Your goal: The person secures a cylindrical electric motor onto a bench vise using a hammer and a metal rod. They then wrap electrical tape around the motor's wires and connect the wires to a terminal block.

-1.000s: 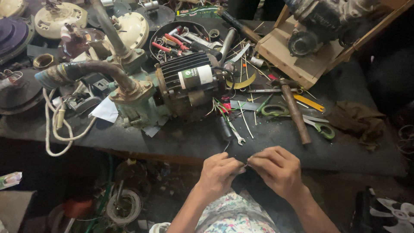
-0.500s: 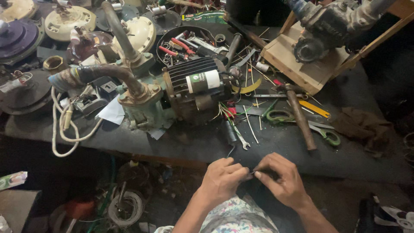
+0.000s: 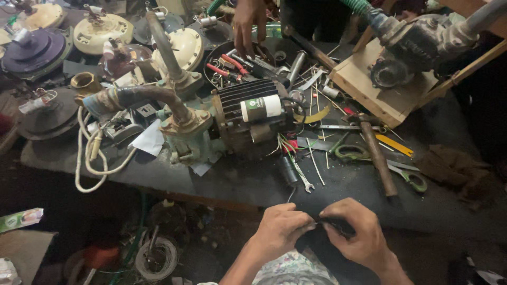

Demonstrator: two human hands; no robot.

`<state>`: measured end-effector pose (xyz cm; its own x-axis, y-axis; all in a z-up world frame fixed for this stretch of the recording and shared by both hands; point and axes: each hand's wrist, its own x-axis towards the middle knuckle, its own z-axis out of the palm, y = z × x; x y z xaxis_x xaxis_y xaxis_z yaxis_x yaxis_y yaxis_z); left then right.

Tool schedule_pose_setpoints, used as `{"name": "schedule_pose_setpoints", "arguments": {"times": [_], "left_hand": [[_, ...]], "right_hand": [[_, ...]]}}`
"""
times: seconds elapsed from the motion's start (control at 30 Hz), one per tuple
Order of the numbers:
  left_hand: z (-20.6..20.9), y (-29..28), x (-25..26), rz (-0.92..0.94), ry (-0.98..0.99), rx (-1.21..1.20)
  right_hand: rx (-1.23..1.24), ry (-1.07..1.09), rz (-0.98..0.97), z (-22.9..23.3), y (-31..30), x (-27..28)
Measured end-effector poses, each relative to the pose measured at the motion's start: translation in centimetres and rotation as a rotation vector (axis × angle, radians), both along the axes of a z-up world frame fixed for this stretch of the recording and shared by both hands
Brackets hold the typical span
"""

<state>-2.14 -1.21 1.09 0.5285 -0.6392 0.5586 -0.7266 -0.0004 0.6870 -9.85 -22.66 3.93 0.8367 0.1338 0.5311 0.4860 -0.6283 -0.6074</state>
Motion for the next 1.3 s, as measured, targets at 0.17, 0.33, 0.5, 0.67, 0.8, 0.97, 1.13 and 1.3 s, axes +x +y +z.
{"name": "schedule_pose_setpoints", "arguments": {"times": [0.17, 0.33, 0.5, 0.67, 0.8, 0.97, 1.13, 1.3], "left_hand": [[0.2, 0.1, 0.1, 0.007, 0.071, -0.003], [0.6, 0.2, 0.3, -0.001, 0.05, 0.012], [0.7, 0.5, 0.5, -0.021, 0.045, 0.02], [0.7, 0.7, 0.7, -0.039, -0.043, 0.046], [0.7, 0.7, 0.8, -0.013, -0.105, 0.064], [0.3, 0.6, 0.7, -0.02, -0.077, 0.089], [0.1, 0.7, 0.6, -0.005, -0.116, 0.109], [-0.2, 0.9, 0.3, 0.002, -0.138, 0.126]], "right_hand": [[-0.295, -0.34, -0.095, 1.9, 1.2, 0.7], [-0.306, -0.343, -0.188, 1.7, 1.9, 0.7], [-0.13, -0.085, -0.233, 0.1, 1.8, 0.6], [0.397, 0.46, -0.174, -2.9, 0.0, -0.2], [0.849, 0.677, -0.02, -5.6, -1.2, -0.2], [1.385, 0.908, 0.095, -7.3, -0.8, -0.5], [0.993, 0.921, 0.008, -5.8, -0.7, 0.0], [0.686, 0.914, -0.025, -5.2, -1.8, -0.5]]}}
